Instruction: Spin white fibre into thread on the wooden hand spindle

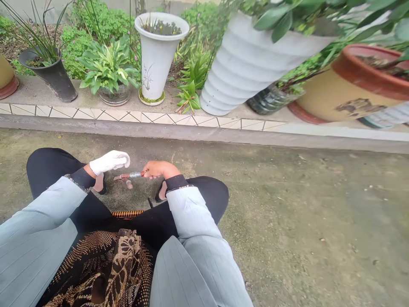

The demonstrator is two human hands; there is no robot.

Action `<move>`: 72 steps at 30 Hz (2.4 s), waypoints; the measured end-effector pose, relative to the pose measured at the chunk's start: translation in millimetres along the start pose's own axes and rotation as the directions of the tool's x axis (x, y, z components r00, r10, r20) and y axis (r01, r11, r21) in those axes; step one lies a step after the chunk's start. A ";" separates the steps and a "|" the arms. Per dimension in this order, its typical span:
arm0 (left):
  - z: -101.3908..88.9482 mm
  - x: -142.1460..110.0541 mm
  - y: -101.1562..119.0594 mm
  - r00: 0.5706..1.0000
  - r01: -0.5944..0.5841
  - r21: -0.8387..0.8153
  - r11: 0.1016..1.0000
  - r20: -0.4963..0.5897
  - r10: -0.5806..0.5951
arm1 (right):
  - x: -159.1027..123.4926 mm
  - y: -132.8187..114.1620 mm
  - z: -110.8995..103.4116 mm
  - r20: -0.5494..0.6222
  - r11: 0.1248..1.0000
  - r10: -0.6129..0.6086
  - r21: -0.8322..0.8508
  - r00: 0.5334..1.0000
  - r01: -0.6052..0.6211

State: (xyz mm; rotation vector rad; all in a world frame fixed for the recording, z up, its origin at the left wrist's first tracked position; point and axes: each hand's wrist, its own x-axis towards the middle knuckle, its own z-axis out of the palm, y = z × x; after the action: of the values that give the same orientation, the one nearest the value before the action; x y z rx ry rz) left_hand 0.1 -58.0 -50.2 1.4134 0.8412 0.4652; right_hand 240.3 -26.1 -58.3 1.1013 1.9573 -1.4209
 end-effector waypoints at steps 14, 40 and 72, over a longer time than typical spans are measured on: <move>-11.1 -1.5 8.3 0.990 -0.003 0.105 0.994 -0.141 0.018 | -24.3 -1.8 -5.5 0.114 0.986 -0.141 0.110 0.983 0.128; -0.4 0.9 9.9 0.994 -0.110 0.524 0.844 0.035 0.107 | -9.3 -3.2 -1.9 0.008 0.999 0.028 0.037 1.000 -0.028; -7.2 4.1 -0.3 0.980 0.018 0.247 0.969 -0.195 0.032 | -27.7 -6.2 -2.5 0.093 0.931 -0.319 0.219 0.943 0.294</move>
State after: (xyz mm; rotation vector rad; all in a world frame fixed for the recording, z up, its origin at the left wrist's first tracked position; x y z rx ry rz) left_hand -2.7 -50.3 -51.0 1.6181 1.0851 0.5266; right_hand 250.9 -33.6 -33.0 0.7839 1.9905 -1.8429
